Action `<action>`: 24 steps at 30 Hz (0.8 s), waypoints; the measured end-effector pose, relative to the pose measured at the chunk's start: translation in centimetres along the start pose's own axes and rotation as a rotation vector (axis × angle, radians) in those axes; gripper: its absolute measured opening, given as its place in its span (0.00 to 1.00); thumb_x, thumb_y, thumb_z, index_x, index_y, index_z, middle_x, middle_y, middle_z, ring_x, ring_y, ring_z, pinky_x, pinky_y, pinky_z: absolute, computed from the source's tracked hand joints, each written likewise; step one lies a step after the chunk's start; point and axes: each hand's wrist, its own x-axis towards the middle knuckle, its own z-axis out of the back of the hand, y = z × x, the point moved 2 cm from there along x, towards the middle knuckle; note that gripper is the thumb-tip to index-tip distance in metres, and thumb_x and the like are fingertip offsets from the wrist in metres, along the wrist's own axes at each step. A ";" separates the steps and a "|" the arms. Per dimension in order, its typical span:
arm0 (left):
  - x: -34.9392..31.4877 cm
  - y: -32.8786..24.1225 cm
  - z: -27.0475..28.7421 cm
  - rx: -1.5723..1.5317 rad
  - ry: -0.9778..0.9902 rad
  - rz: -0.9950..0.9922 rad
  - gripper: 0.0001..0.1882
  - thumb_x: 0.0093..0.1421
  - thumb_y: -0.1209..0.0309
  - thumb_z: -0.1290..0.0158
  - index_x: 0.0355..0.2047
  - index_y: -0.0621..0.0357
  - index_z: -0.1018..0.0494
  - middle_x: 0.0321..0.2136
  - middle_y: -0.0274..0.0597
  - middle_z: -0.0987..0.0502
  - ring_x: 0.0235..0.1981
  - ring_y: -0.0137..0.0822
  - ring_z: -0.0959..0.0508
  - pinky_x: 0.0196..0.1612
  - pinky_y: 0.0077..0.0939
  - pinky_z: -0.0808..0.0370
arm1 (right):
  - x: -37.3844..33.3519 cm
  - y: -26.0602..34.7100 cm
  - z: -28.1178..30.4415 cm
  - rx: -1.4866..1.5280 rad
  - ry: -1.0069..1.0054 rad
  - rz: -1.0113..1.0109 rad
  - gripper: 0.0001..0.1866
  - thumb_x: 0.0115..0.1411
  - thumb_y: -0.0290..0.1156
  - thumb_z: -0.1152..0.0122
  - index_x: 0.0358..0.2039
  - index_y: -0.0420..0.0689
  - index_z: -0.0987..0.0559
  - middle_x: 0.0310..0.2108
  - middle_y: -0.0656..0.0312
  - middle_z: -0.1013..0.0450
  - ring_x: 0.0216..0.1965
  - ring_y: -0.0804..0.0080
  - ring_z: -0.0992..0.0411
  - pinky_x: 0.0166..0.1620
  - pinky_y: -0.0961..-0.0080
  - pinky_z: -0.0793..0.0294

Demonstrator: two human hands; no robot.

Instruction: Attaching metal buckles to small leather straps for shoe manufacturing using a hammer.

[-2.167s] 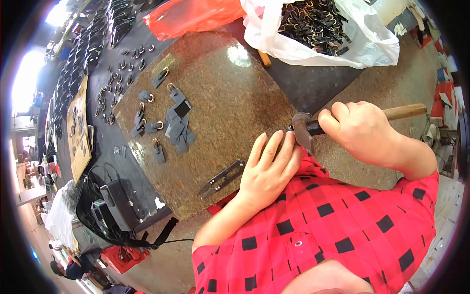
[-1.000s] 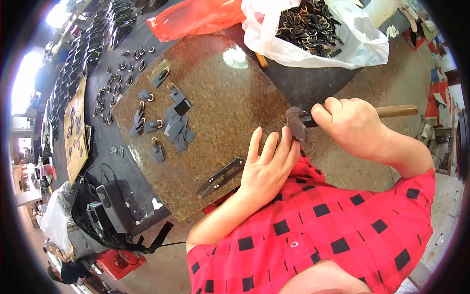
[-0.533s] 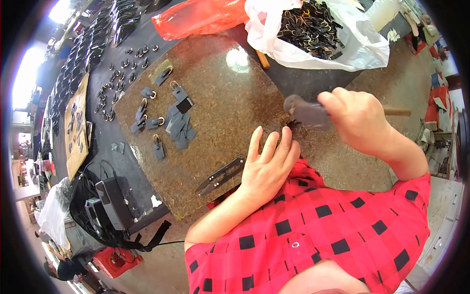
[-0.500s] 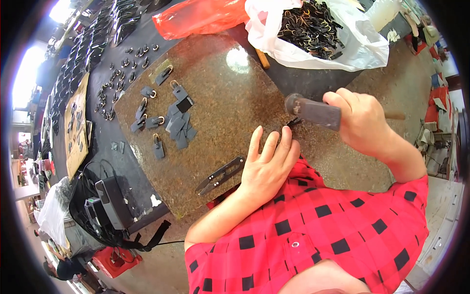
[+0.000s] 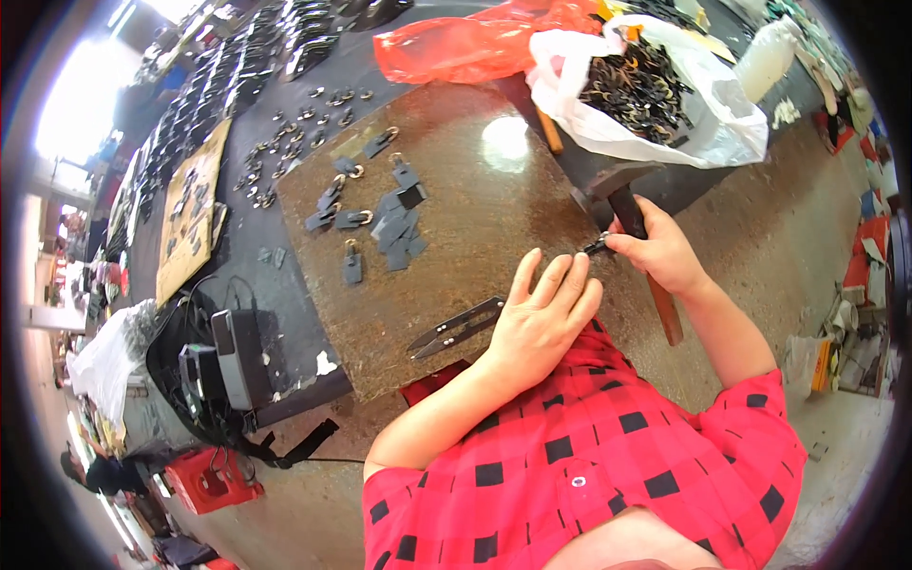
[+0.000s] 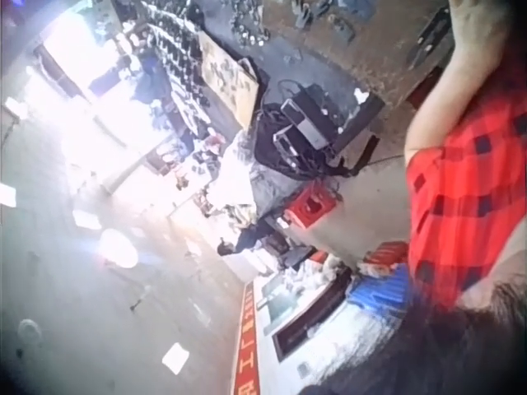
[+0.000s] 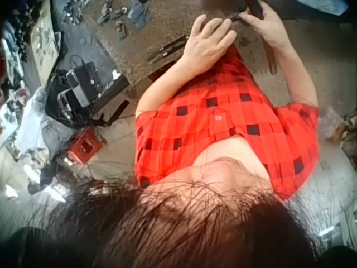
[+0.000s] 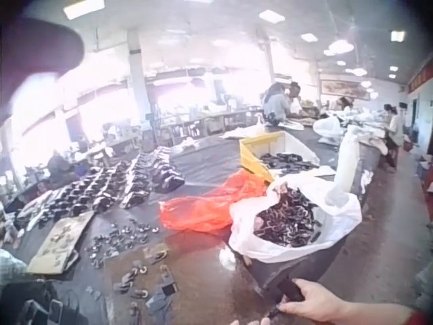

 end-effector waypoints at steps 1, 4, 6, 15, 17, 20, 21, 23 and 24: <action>-0.1 0.1 0.5 -0.032 -0.010 -0.011 0.15 0.44 0.69 0.49 0.35 0.54 0.33 0.43 0.40 0.32 0.45 0.36 0.34 0.53 0.41 0.46 | -0.1 -0.1 -0.2 0.106 0.004 -0.031 0.10 0.48 0.27 0.41 0.29 0.43 0.32 0.21 0.72 0.37 0.19 0.89 0.42 0.21 0.89 0.42; -1.1 0.5 2.7 -0.041 -0.079 -0.037 0.13 0.45 0.69 0.48 0.33 0.54 0.33 0.42 0.40 0.31 0.43 0.37 0.32 0.52 0.40 0.43 | -1.1 1.1 0.1 0.115 -0.019 -0.008 0.10 0.48 0.26 0.42 0.30 0.43 0.32 0.21 0.73 0.37 0.18 0.90 0.42 0.20 0.91 0.43; -2.4 1.8 4.5 -0.029 -0.093 -0.001 0.12 0.45 0.69 0.48 0.32 0.54 0.32 0.40 0.40 0.30 0.42 0.37 0.31 0.50 0.40 0.41 | -2.0 2.1 0.9 0.130 -0.047 0.019 0.09 0.48 0.24 0.43 0.30 0.44 0.32 0.20 0.74 0.38 0.17 0.90 0.42 0.20 0.92 0.45; -4.7 6.7 6.6 0.208 -0.117 0.217 0.10 0.45 0.73 0.49 0.30 0.56 0.33 0.30 0.36 0.30 0.36 0.35 0.31 0.43 0.34 0.37 | 4.9 8.8 7.1 -0.636 -0.696 0.687 0.10 0.53 0.32 0.46 0.33 0.40 0.31 0.23 0.63 0.31 0.25 0.75 0.34 0.31 0.80 0.35; -4.7 7.2 7.4 0.206 -0.193 0.308 0.08 0.46 0.73 0.49 0.29 0.56 0.32 0.29 0.37 0.29 0.34 0.36 0.31 0.41 0.33 0.37 | 6.4 8.6 7.6 -0.712 -0.709 0.705 0.11 0.54 0.32 0.47 0.34 0.39 0.31 0.23 0.58 0.31 0.24 0.68 0.33 0.31 0.78 0.35; -5.5 9.0 9.0 0.298 -0.307 0.574 0.07 0.50 0.68 0.50 0.26 0.58 0.32 0.26 0.39 0.29 0.30 0.41 0.31 0.34 0.32 0.37 | 4.6 7.6 5.8 -0.707 -0.597 0.518 0.11 0.53 0.31 0.46 0.33 0.38 0.31 0.23 0.60 0.32 0.24 0.73 0.34 0.31 0.79 0.35; -5.8 9.9 9.2 0.319 -0.276 0.641 0.09 0.50 0.66 0.49 0.26 0.58 0.31 0.26 0.39 0.30 0.30 0.41 0.32 0.33 0.32 0.37 | 4.0 6.7 5.0 -0.567 -0.540 0.585 0.13 0.51 0.29 0.44 0.35 0.37 0.31 0.22 0.63 0.32 0.25 0.77 0.35 0.31 0.81 0.36; -6.5 11.2 9.4 0.389 -0.185 0.758 0.14 0.48 0.61 0.47 0.26 0.59 0.31 0.26 0.41 0.31 0.30 0.42 0.32 0.34 0.32 0.37 | 2.4 7.1 2.3 -0.379 -0.120 0.436 0.14 0.50 0.25 0.45 0.39 0.37 0.32 0.30 0.63 0.32 0.32 0.80 0.36 0.38 0.83 0.36; -6.8 11.4 9.4 0.398 -0.178 0.764 0.14 0.48 0.61 0.47 0.26 0.59 0.31 0.26 0.41 0.31 0.30 0.42 0.32 0.34 0.32 0.37 | 2.0 7.4 0.9 -0.373 0.070 0.483 0.15 0.48 0.24 0.45 0.38 0.37 0.32 0.33 0.63 0.33 0.36 0.79 0.36 0.40 0.82 0.37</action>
